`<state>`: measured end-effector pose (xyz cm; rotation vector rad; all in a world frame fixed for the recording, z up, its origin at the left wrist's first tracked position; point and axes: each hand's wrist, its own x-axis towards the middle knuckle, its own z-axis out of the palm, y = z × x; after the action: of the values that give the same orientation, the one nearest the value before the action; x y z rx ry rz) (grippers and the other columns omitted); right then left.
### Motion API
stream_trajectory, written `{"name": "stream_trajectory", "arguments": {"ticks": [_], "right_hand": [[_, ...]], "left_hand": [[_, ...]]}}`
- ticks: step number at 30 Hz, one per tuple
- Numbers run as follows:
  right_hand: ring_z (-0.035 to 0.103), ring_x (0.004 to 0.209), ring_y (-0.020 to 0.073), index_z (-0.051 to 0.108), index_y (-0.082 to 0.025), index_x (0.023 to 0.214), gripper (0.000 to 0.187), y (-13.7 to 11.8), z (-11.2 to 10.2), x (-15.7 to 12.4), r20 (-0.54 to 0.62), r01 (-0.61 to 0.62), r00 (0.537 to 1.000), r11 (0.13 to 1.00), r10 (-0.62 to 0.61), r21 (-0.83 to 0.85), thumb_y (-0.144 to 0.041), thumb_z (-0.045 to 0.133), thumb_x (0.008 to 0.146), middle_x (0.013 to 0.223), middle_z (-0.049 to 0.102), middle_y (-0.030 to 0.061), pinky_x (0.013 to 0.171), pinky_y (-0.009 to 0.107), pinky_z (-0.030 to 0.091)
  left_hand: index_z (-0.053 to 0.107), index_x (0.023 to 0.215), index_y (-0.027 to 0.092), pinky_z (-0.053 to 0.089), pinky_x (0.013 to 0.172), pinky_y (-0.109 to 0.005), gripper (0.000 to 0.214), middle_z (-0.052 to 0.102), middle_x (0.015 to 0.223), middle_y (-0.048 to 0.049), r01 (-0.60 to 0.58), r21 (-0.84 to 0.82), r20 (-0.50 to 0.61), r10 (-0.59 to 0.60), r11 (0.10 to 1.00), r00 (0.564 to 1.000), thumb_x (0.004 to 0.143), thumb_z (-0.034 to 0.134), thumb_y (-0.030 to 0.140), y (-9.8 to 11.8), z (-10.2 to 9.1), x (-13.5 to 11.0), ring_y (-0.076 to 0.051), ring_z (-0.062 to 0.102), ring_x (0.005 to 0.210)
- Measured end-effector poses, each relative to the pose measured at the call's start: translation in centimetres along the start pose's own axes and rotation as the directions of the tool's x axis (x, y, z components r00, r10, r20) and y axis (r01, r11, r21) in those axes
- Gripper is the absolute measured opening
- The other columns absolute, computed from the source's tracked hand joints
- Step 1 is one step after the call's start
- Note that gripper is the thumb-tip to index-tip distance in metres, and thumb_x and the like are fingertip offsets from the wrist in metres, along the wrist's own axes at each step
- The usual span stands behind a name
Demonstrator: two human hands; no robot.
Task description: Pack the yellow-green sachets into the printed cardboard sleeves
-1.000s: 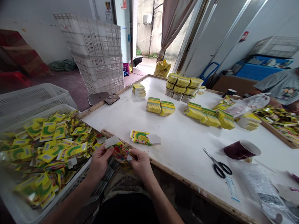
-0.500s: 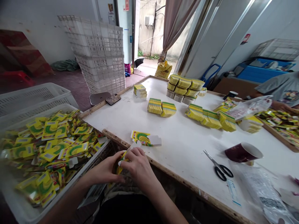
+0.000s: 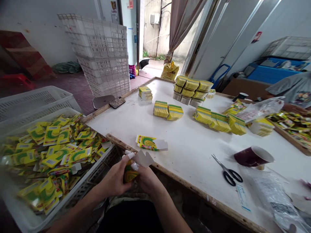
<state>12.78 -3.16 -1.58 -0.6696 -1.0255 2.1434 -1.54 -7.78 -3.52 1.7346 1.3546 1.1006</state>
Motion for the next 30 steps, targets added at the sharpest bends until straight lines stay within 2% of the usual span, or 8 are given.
{"name": "stream_trajectory", "arguments": {"ticks": [4,7,11,14,16,19,24,30], "right_hand": [[0.065,0.098,0.0283,0.064,-0.025,0.113,0.057,0.2,-0.4,0.0,-0.020,0.000,1.000,0.999,-0.001,-0.047,-0.063,0.067,0.072,0.099,0.071,0.0075,0.082,0.041,0.053],[0.061,0.110,0.0286,0.060,-0.025,0.121,0.059,0.9,-1.1,-0.2,-0.065,0.092,0.991,0.959,-0.113,-0.268,-0.068,0.051,0.082,0.110,0.068,0.0092,0.095,0.046,0.048],[0.043,0.132,0.0274,0.042,-0.023,0.142,0.057,1.4,-1.4,-0.8,0.074,0.290,0.936,0.639,-0.343,-0.712,-0.037,0.056,0.089,0.140,0.050,0.0108,0.113,0.047,0.030],[0.037,0.138,0.0249,0.038,-0.023,0.145,0.060,1.4,-1.5,-0.7,0.228,0.387,0.895,0.412,-0.383,-0.825,-0.013,0.050,0.087,0.148,0.042,0.0101,0.114,0.044,0.031],[0.042,0.135,0.0236,0.044,-0.024,0.142,0.058,1.3,-1.9,-0.2,0.232,0.406,0.867,0.354,-0.441,-0.843,-0.007,0.044,0.087,0.144,0.048,0.0097,0.112,0.043,0.035],[0.047,0.131,0.0251,0.046,-0.025,0.140,0.058,1.3,-3.0,0.3,0.158,0.363,0.830,0.303,-0.535,-0.881,-0.005,0.041,0.086,0.139,0.053,0.0113,0.109,0.045,0.039],[0.035,0.138,0.0350,0.035,-0.020,0.147,0.059,1.5,-3.9,-0.1,0.244,0.310,0.897,0.131,-0.369,-0.942,-0.016,0.048,0.090,0.152,0.030,0.0200,0.103,0.048,0.044],[0.057,0.118,0.0303,0.063,-0.018,0.117,0.028,-0.1,-4.2,-0.3,0.286,0.335,0.904,0.109,-0.316,-0.936,-0.025,0.047,0.094,0.135,0.046,0.0210,0.094,0.042,0.049]], "left_hand": [[0.051,0.128,0.026,0.045,0.087,-0.037,0.067,0.063,0.118,-0.0102,-0.063,0.002,-0.027,0.063,0.998,0.998,0.065,0.068,0.013,0.1,-0.1,0.2,-0.029,0.062,0.100],[0.053,0.119,0.026,0.046,0.078,-0.033,0.065,0.065,0.106,-0.0067,-0.062,0.021,-0.011,0.063,0.998,0.998,0.059,0.067,0.008,0.3,-0.3,0.3,-0.026,0.063,0.088],[0.041,0.130,0.024,0.047,0.071,-0.032,0.074,0.065,0.096,-0.0053,-0.037,0.031,0.032,0.036,0.999,0.999,0.061,0.063,0.008,0.0,-0.1,0.4,-0.025,0.063,0.080],[0.035,0.133,0.019,0.047,0.088,-0.039,0.074,0.057,0.114,-0.0123,-0.093,0.079,-0.038,0.097,0.992,0.995,0.064,0.060,0.008,-0.7,0.3,0.6,-0.029,0.058,0.104],[0.038,0.129,0.018,0.042,0.099,-0.046,0.070,0.050,0.122,-0.0147,-0.106,0.204,-0.095,0.127,0.973,0.987,0.063,0.061,0.010,-1.0,0.4,0.7,-0.031,0.049,0.118],[0.043,0.119,0.020,0.042,0.098,-0.051,0.058,0.052,0.116,-0.0114,-0.006,0.392,-0.130,0.062,0.920,0.990,0.065,0.063,0.014,-0.8,-0.4,0.9,-0.031,0.049,0.113],[0.050,0.107,0.020,0.048,0.086,-0.042,0.042,0.058,0.103,-0.0081,0.032,0.430,-0.108,0.016,0.902,0.994,0.069,0.067,0.021,0.4,-2.1,1.1,-0.027,0.056,0.098],[0.052,0.107,0.019,0.050,0.084,-0.038,0.042,0.061,0.102,-0.0071,0.008,0.404,-0.070,0.023,0.915,0.997,0.070,0.071,0.030,0.5,-2.8,1.1,-0.024,0.059,0.095]]}}
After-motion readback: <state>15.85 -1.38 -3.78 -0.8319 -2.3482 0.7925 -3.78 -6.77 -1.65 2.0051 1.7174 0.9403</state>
